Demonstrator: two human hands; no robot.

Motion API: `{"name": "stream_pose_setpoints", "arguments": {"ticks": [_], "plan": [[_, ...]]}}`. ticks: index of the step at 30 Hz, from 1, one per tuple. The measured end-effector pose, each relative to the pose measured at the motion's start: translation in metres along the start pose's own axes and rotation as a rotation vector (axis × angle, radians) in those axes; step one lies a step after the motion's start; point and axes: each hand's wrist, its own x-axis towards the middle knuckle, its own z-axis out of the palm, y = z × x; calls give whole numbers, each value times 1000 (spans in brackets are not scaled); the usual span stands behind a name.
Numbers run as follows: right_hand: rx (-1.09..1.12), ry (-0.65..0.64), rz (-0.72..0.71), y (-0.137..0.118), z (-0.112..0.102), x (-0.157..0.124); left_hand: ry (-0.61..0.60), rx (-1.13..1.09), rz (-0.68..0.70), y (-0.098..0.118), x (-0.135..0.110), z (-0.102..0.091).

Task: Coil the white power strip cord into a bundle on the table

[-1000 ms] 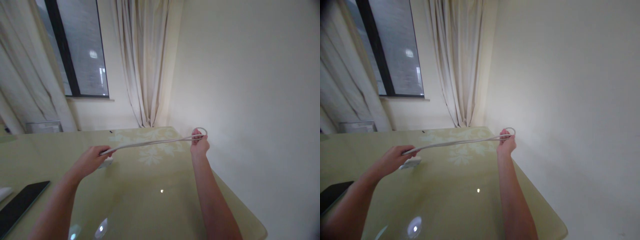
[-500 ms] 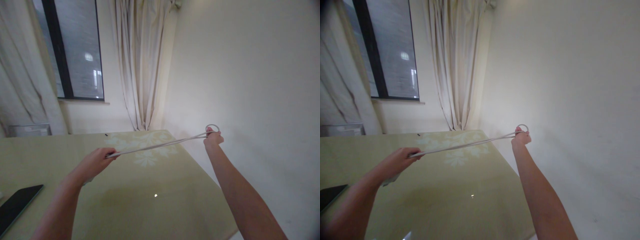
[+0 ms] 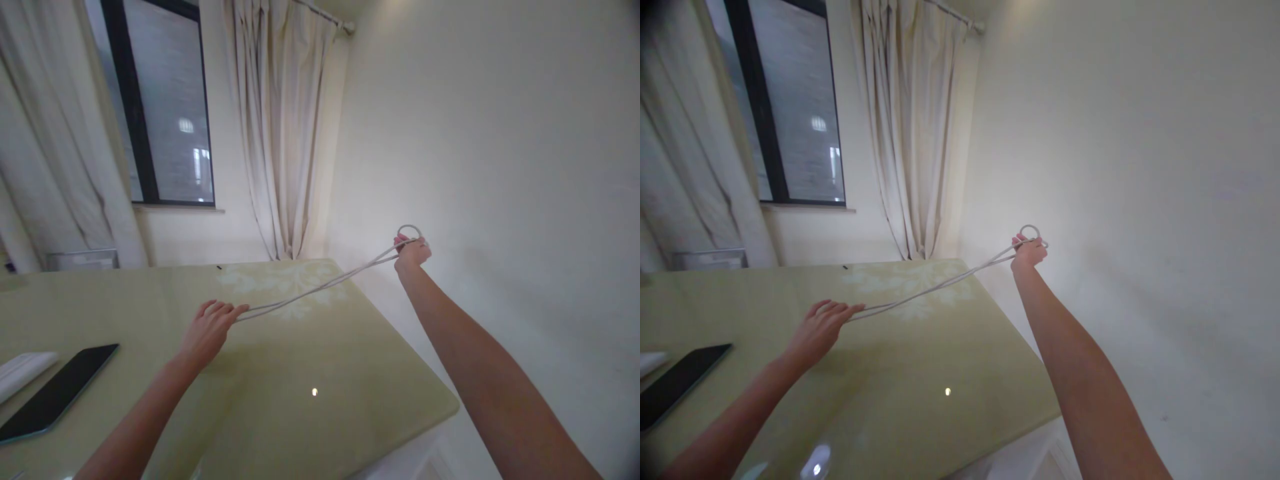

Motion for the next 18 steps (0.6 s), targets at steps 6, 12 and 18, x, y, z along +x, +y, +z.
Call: {"name": "stream_pose_setpoints", "arguments": {"ticks": [6,12,18], "plan": [[7,-156,82,1,13,-31,-35,-99,119,2,-6,-1],[52,-206,140,-4,28,-34,-165,-103,31,6,-32,3],[69,-39,140,2,27,-20,-194,-71,-156,-6,-52,-4]]}}
